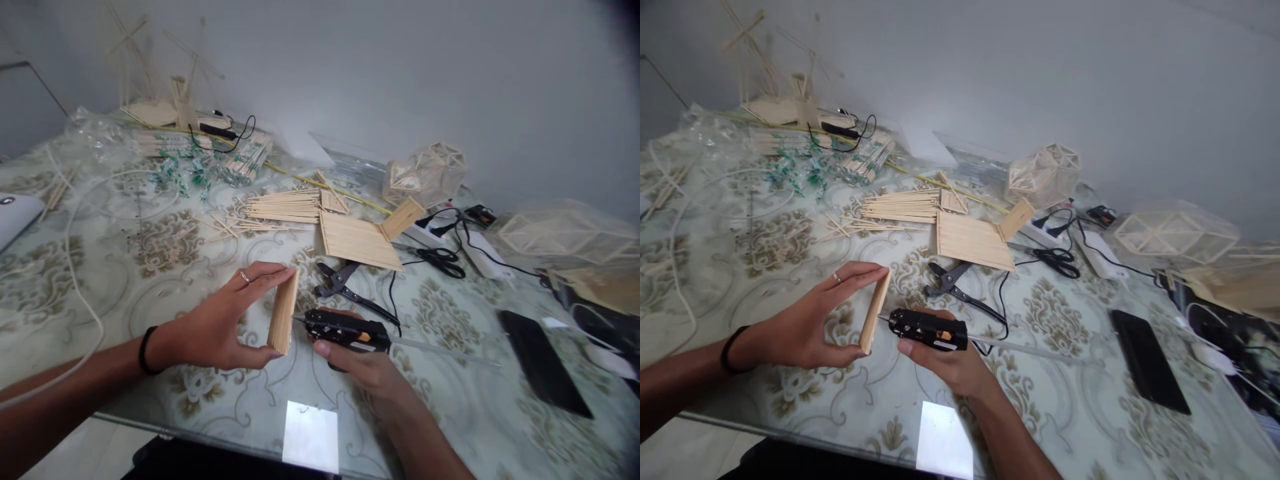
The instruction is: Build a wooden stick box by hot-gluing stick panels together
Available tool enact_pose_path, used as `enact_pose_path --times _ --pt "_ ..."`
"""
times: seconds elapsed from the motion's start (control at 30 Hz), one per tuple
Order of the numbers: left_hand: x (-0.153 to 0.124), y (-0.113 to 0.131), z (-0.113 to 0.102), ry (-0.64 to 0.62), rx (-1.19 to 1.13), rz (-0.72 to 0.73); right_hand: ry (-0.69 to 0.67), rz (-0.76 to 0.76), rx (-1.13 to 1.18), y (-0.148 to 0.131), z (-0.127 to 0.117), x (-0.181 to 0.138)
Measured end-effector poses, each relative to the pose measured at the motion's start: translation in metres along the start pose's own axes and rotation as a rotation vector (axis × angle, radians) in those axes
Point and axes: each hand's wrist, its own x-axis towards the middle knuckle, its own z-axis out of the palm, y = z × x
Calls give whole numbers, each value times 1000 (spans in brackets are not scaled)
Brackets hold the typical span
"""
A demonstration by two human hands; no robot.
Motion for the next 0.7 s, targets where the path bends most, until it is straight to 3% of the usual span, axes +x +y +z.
enact_pose_path --times 0.27,0.7 --pt "1 3 -3 -18 17 6 31 -35 -36 22 -5 2" --pt "1 4 -3 -29 3 14 25 -15 -49 20 -6 2"
